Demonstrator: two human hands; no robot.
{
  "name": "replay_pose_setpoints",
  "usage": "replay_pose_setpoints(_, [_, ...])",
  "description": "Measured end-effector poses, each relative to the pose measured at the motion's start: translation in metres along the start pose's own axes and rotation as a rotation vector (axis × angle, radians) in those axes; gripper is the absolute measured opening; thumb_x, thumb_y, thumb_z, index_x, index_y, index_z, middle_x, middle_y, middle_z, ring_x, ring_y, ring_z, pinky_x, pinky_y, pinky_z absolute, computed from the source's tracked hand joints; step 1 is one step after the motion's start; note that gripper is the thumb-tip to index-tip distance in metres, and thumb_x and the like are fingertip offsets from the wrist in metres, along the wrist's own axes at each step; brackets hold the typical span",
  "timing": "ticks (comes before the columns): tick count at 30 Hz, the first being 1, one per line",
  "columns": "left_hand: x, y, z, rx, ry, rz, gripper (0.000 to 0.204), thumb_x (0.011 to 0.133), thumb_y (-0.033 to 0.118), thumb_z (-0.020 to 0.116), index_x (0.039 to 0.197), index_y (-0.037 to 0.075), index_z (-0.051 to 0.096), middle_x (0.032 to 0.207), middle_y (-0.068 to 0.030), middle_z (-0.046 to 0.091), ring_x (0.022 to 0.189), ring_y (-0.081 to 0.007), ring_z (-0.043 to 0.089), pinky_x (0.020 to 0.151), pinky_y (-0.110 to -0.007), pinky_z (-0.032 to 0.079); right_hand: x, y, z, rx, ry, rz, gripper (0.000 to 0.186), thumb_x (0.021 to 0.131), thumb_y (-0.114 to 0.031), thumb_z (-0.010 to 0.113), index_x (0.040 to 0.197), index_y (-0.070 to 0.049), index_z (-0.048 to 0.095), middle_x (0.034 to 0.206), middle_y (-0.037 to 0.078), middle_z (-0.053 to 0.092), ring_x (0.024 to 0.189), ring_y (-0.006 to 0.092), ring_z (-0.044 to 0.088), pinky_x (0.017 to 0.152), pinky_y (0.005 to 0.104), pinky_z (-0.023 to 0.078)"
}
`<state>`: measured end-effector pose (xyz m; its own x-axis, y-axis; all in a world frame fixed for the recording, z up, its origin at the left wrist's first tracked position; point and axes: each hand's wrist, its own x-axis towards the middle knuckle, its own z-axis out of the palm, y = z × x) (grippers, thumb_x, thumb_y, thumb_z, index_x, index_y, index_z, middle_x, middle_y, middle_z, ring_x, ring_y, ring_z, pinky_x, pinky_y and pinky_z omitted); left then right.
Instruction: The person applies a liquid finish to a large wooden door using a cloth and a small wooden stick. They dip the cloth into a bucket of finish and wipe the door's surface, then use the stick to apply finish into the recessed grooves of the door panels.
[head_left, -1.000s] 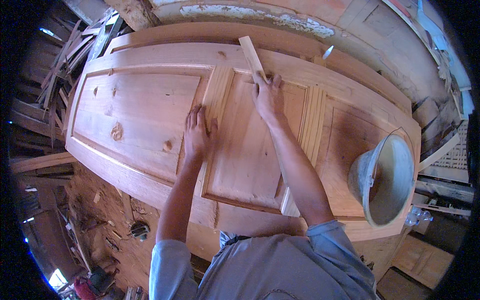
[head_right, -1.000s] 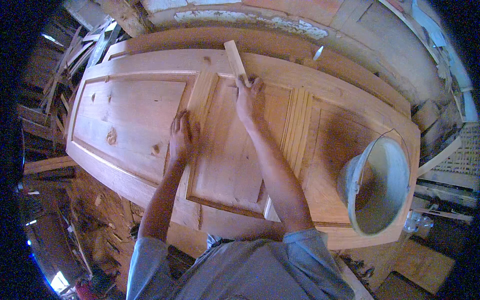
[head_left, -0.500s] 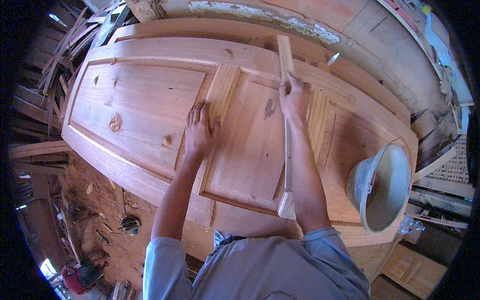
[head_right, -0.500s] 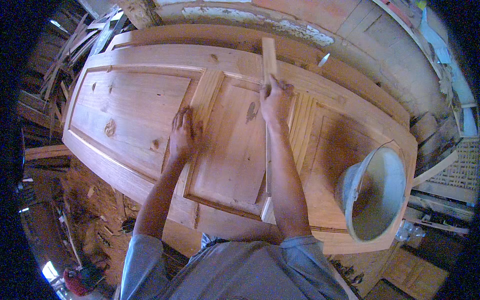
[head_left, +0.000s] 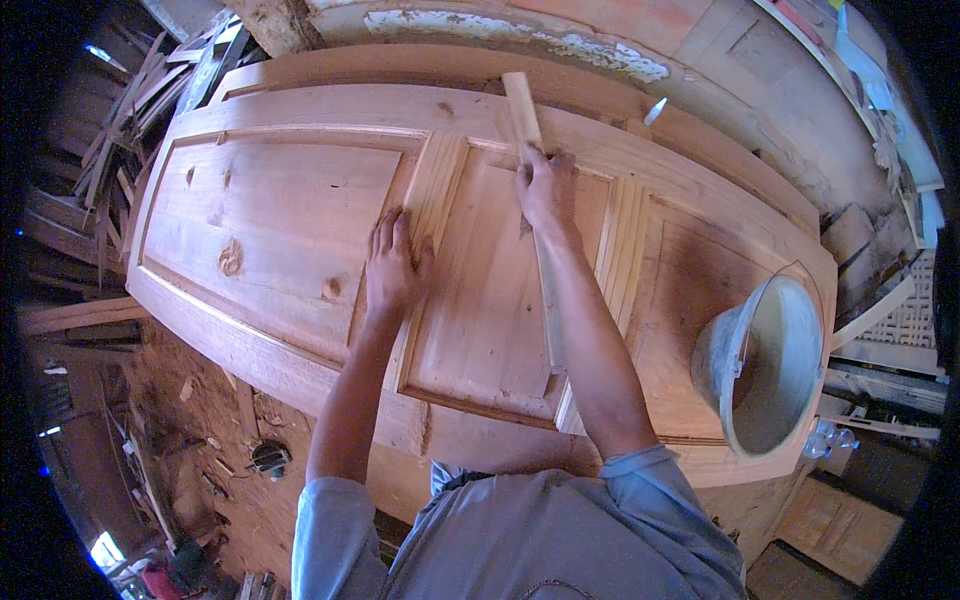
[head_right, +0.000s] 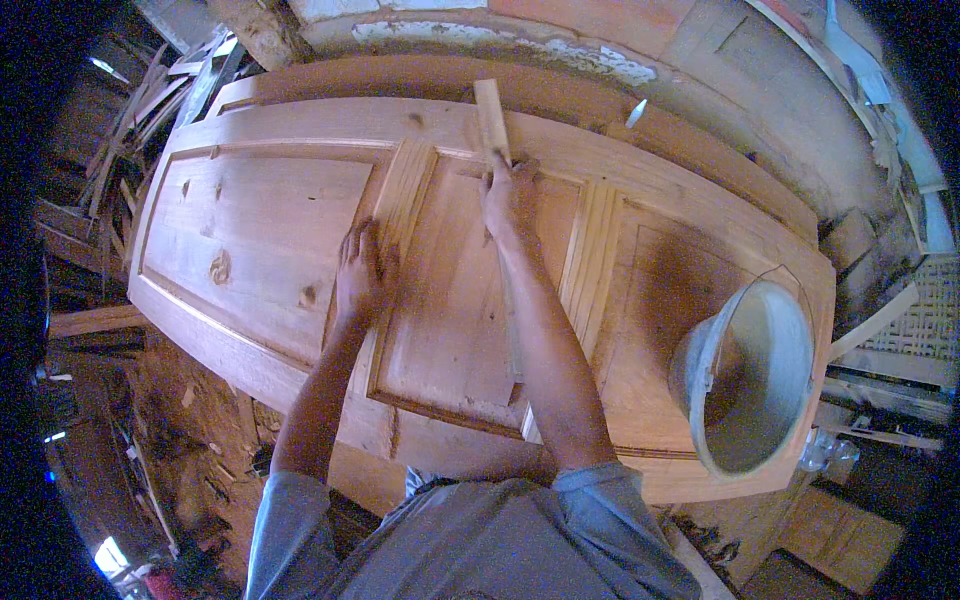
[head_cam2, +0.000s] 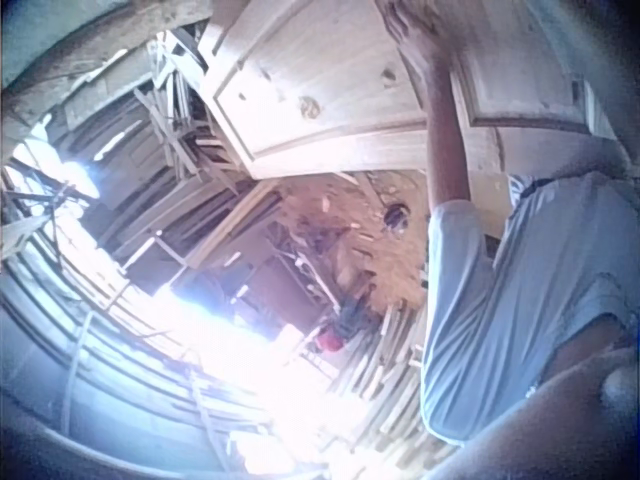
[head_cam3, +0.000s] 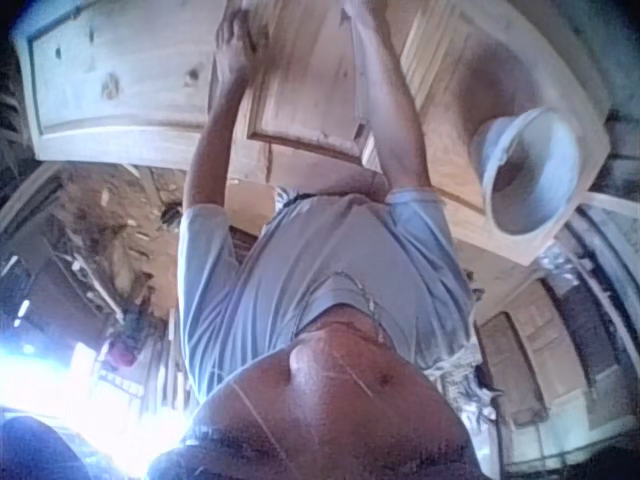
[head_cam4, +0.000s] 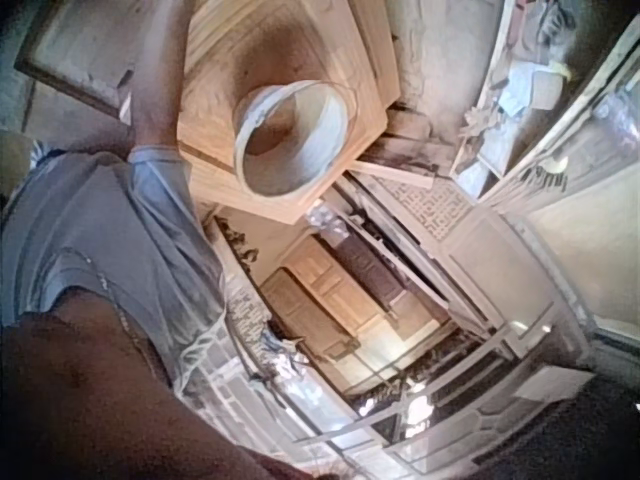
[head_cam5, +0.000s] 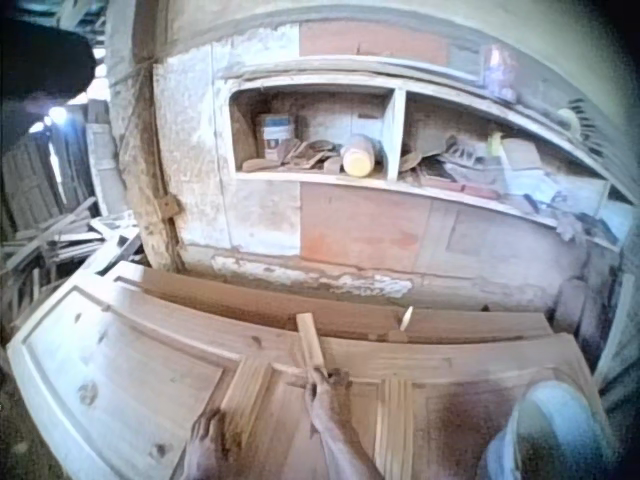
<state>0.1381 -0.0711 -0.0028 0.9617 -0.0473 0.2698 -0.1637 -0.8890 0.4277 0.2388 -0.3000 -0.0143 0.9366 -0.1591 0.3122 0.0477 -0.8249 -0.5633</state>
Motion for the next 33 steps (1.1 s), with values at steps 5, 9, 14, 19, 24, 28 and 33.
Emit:
replay_pose_setpoints(5, [-0.003, 0.002, -0.002, 0.074, 0.013, 0.016, 0.049, 0.09, 0.024, 0.056, 0.128, -0.006, 0.047, 0.132, -0.025, 0.049, 0.126, -0.0397, 0.044, 0.11, -0.048, 0.033, 0.01, 0.019, -0.032, -0.012, -0.018, 0.082, 0.038, 0.086, -0.021, 0.063, 0.123, -0.011, 0.063, 0.105, 0.019, 0.064, 0.104, 0.0382, 0.053, 0.091, 0.0471, 0.044])
replay_pose_setpoints(9, [-0.002, 0.006, -0.005, 0.05, -0.002, 0.011, 0.049, 0.09, 0.024, 0.056, 0.128, -0.006, 0.047, 0.132, -0.025, 0.049, 0.127, -0.0397, 0.044, 0.11, -0.048, 0.032, 0.011, 0.043, -0.031, -0.278, 0.084, -0.008, 0.04, 0.085, -0.022, 0.064, 0.123, -0.011, 0.063, 0.1, 0.021, 0.065, 0.099, 0.0374, 0.055, 0.086, 0.0465, 0.046])
replay_pose_setpoints(14, [-0.001, 0.004, -0.001, 0.049, 0.012, 0.017, 0.05, 0.09, 0.025, 0.056, 0.128, -0.006, 0.047, 0.133, -0.0249, 0.049, 0.127, -0.0402, 0.044, 0.109, -0.048, 0.033, 0.015, 0.033, -0.002, -0.122, -0.005, 0.059, 0.045, 0.083, -0.02, 0.066, 0.126, -0.01, 0.06, 0.108, 0.026, 0.058, 0.108, 0.0391, 0.052, 0.089, 0.0479, 0.045])
replay_pose_setpoints(19, [-0.001, 0.006, -0.003, 0.031, -0.011, -0.02, 0.05, 0.09, 0.025, 0.056, 0.128, -0.006, 0.047, 0.133, -0.0248, 0.049, 0.127, -0.0402, 0.043, 0.109, -0.048, 0.034, 0.019, 0.012, 0.01, -0.089, -0.085, -0.002, 0.042, 0.083, -0.02, 0.066, 0.123, -0.008, 0.061, 0.102, 0.025, 0.057, 0.101, 0.0401, 0.055, 0.084, 0.0471, 0.048])
replay_pose_setpoints(24, [-0.004, -0.002, -0.002, 0.043, 0.011, 0.02, 0.05, 0.091, 0.025, 0.056, 0.129, -0.005, 0.047, 0.133, -0.0249, 0.048, 0.126, -0.0402, 0.044, 0.109, -0.048, 0.034, 0.018, 0.016, -0.022, -0.057, -0.065, 0.076, 0.043, 0.084, -0.021, 0.064, 0.125, -0.011, 0.06, 0.106, 0.025, 0.058, 0.103, 0.0407, 0.054, 0.085, 0.0482, 0.048])
replay_pose_setpoints(28, [-0.002, 0.006, -0.003, 0.045, 0.013, 0.009, 0.05, 0.09, 0.025, 0.057, 0.129, -0.005, 0.047, 0.133, -0.0252, 0.049, 0.126, -0.0402, 0.044, 0.109, -0.048, 0.033, 0.012, 0.035, -0.018, -0.28, 0.108, 0.046, 0.042, 0.086, -0.026, 0.061, 0.127, -0.014, 0.06, 0.107, 0.025, 0.059, 0.104, 0.0402, 0.053, 0.086, 0.051, 0.047])
replay_pose_setpoints(33, [-0.002, 0.0, 0.001, 0.067, 0.013, 0.008, 0.05, 0.089, 0.024, 0.058, 0.128, -0.005, 0.048, 0.132, -0.0247, 0.05, 0.126, -0.0402, 0.044, 0.109, -0.048, 0.033, 0.012, 0.017, -0.006, -0.231, 0.015, 0.026, 0.041, 0.086, -0.023, 0.062, 0.125, -0.013, 0.062, 0.106, 0.023, 0.059, 0.103, 0.0389, 0.052, 0.087, 0.0502, 0.048])
